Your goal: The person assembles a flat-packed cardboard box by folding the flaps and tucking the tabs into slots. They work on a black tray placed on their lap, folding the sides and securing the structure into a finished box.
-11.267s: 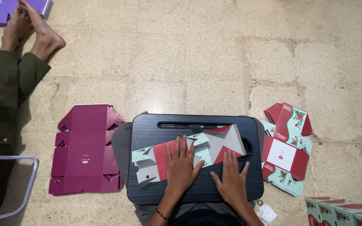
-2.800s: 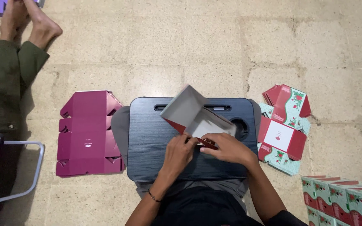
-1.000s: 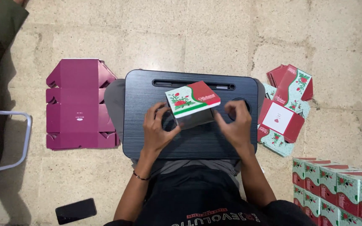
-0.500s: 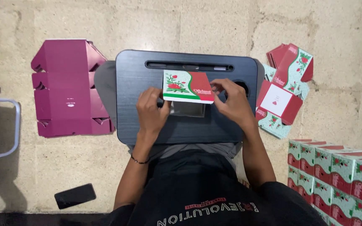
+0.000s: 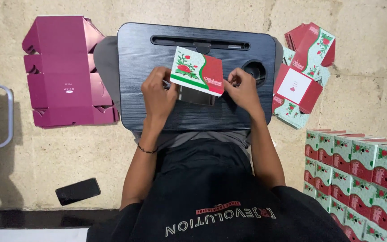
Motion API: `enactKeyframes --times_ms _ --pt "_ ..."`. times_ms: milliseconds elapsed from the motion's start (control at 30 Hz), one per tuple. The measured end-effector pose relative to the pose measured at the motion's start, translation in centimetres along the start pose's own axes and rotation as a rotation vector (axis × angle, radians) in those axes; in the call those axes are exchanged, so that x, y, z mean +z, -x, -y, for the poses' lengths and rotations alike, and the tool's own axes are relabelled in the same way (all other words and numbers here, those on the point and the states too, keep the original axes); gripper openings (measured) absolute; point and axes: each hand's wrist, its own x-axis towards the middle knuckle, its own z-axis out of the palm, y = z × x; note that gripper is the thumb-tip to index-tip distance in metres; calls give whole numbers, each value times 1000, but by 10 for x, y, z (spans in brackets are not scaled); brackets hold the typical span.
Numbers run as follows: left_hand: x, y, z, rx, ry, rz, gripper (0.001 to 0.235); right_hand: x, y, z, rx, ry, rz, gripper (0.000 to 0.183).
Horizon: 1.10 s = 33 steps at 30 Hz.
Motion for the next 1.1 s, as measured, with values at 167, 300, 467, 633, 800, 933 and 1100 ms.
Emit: enactKeyframes --times_ms 167,300,467,633,800,933,1100 --pt "-3 -1 -11 -30 -40 10 11 -11 19 7 -125 -186 100 21" --pt "-2 5 -13 30 -74 -14 16 -10 31 60 -249 -20 22 26" --pt "-10 13 -24 32 -49 69 13 -5 32 49 -379 234 -224 10" --pt "-8 18 -14 82 -39 123 11 -16 34 38 -335 243 -110 20" --pt "-10 23 -12 99 -46 156 17 -18 38 30 -372 228 -30 29" --pt "-10 16 -10 48 -38 189 10 -19 36 31 -337 329 -47 18" --pt "-7 17 -9 46 -35 215 10 -21 45 31 -270 306 -13 21"
